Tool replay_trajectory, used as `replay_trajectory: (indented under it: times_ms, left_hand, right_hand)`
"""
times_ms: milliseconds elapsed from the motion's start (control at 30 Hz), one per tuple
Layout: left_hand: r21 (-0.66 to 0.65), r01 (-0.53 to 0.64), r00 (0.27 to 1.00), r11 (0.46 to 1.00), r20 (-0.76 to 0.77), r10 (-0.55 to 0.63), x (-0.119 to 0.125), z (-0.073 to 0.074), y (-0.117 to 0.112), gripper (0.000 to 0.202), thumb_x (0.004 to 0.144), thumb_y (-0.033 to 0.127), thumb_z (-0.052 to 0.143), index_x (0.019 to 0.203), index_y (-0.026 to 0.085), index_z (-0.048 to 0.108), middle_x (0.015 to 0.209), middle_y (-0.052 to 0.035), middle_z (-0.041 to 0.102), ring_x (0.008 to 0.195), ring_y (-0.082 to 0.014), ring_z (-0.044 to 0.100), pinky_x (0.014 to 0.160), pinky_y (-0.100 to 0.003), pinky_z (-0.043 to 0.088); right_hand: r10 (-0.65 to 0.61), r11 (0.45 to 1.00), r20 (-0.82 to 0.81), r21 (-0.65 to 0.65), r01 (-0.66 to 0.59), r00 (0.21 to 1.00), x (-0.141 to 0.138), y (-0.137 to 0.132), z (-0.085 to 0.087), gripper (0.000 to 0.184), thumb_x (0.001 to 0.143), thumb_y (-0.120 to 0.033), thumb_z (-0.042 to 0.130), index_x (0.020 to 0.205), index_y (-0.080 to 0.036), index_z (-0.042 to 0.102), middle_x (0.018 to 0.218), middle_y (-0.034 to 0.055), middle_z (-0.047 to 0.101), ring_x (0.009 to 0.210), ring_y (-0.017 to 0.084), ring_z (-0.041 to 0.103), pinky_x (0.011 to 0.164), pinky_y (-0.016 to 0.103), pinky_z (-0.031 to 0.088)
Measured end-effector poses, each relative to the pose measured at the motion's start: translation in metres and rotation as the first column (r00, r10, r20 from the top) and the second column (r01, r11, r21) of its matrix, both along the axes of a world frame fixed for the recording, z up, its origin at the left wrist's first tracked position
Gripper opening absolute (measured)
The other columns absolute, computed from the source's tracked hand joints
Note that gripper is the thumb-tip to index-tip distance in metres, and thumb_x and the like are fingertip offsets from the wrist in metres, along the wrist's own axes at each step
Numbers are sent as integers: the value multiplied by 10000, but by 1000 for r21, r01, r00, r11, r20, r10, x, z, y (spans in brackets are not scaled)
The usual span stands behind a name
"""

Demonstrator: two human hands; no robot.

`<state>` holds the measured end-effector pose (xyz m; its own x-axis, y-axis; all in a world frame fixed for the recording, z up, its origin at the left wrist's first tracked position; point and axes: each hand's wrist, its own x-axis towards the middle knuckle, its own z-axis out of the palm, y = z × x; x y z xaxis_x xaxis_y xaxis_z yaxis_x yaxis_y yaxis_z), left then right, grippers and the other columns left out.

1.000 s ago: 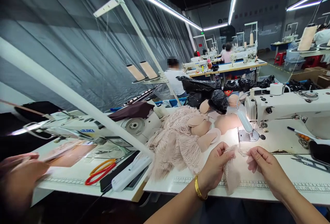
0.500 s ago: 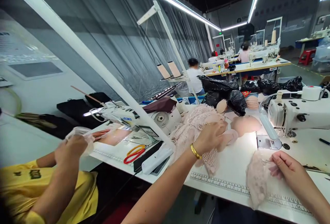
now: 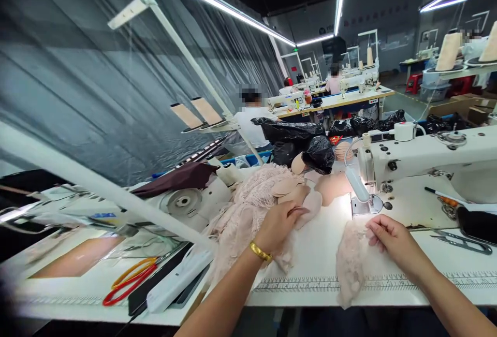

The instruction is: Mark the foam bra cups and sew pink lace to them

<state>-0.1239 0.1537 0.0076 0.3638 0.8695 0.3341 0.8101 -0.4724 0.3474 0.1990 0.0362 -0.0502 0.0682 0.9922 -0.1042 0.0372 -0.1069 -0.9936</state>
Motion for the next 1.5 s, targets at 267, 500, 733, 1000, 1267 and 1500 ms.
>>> replay_trajectory:
  times_ms: [267, 500, 733, 1000, 1267, 1500]
  left_hand:
    - [-61, 377, 895, 924, 281, -346, 51, 33, -30, 178, 1010, 345, 659, 989, 256, 812, 964, -23, 789, 915, -198, 726, 849, -308, 558]
    - [-449, 536, 844, 715, 260, -469, 114, 36, -31, 486, 760, 361, 923, 1178, 207, 729, 1214, -86, 758, 1116, -286, 692, 953, -372, 529]
    - [-484, 661, 737, 573, 279, -616, 104, 49, -15, 227, 858, 339, 764, 851, 216, 574, 744, 49, 573, 687, -128, 545, 634, -241, 449]
    - [100, 684, 678, 723, -453, -579, 85, 23, -45, 140, 1024, 236, 614, 887, 208, 608, 827, -27, 674, 769, -200, 618, 700, -344, 437]
    - [-37, 688, 606, 725, -521, -602, 134, -17, -16, 89, 937, 115, 641, 871, 175, 636, 829, -43, 665, 711, -195, 576, 618, -336, 404]
    - [13, 638, 697, 770, -436, -570, 128, -28, -16, 225, 1037, 245, 585, 821, 186, 606, 899, -57, 644, 827, -213, 579, 691, -342, 416]
  right_hand:
    - [33, 999, -51, -2, -33, 998, 0, -5, 10, 752, 951, -877, 469, 1099, -196, 751, 944, 112, 769, 831, 255, 684, 746, 368, 526]
    - [177, 971, 181, 126, -202, 967, -1, -12, 40, 453, 966, -683, 679, 904, -235, 706, 799, 16, 682, 789, 215, 587, 731, 328, 441]
    - [-35, 838, 567, 466, -285, 823, 0, -22, 66, 253, 1111, -374, 513, 1055, -268, 735, 883, 45, 739, 759, 207, 657, 674, 325, 499]
    - [-175, 662, 719, 592, -459, 673, 9, 13, 23, 339, 1067, -128, 444, 1172, -265, 736, 1197, 101, 804, 1040, 250, 768, 851, 384, 642]
    - [13, 627, 839, 417, -659, 544, 54, 44, 6, 384, 1093, -154, 451, 1277, -301, 756, 1275, 59, 788, 1102, 232, 732, 914, 369, 612]
    - [-13, 640, 926, 297, -708, 376, 61, 34, 7, 406, 1078, -93, 440, 1306, -273, 724, 1022, 82, 697, 898, 241, 627, 739, 344, 495]
